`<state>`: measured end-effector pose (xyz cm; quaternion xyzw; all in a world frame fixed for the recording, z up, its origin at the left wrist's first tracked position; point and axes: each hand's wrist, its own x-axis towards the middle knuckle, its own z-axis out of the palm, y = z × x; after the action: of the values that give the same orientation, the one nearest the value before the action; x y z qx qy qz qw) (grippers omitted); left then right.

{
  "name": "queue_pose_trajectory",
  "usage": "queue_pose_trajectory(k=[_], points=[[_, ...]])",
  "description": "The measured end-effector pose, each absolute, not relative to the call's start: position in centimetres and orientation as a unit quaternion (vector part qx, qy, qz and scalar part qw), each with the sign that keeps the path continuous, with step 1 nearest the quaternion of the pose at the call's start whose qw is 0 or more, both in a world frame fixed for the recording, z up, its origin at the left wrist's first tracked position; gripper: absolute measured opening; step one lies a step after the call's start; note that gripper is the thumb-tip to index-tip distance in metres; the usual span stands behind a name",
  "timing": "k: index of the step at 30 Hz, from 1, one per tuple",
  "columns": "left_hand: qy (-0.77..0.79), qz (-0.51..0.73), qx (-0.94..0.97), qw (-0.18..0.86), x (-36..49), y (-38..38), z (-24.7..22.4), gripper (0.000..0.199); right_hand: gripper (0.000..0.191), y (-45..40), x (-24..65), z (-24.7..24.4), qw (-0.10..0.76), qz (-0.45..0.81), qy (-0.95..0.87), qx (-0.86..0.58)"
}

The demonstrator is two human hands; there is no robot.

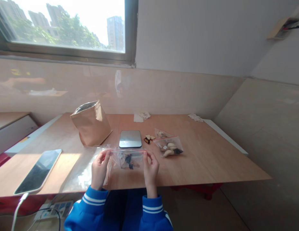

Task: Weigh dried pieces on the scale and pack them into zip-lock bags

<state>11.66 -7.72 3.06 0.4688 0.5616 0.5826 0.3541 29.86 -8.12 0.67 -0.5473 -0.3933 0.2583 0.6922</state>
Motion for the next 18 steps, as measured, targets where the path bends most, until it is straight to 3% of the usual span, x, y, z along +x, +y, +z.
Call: queue_pose_trajectory(k=[9,18], points=[[0.494,0.612,0.471,0.4,12.2,-7.9,4.0,0.031,0.033,-7.9,28.8,0.9,0.703,0.362,-0.407,-0.456],[0.519,0.592,0.467,0.402,11.9,-7.8,4.2,0.033,0.029,-7.9,28.8,0.9,0.706,0.365,-0.389,-0.466]])
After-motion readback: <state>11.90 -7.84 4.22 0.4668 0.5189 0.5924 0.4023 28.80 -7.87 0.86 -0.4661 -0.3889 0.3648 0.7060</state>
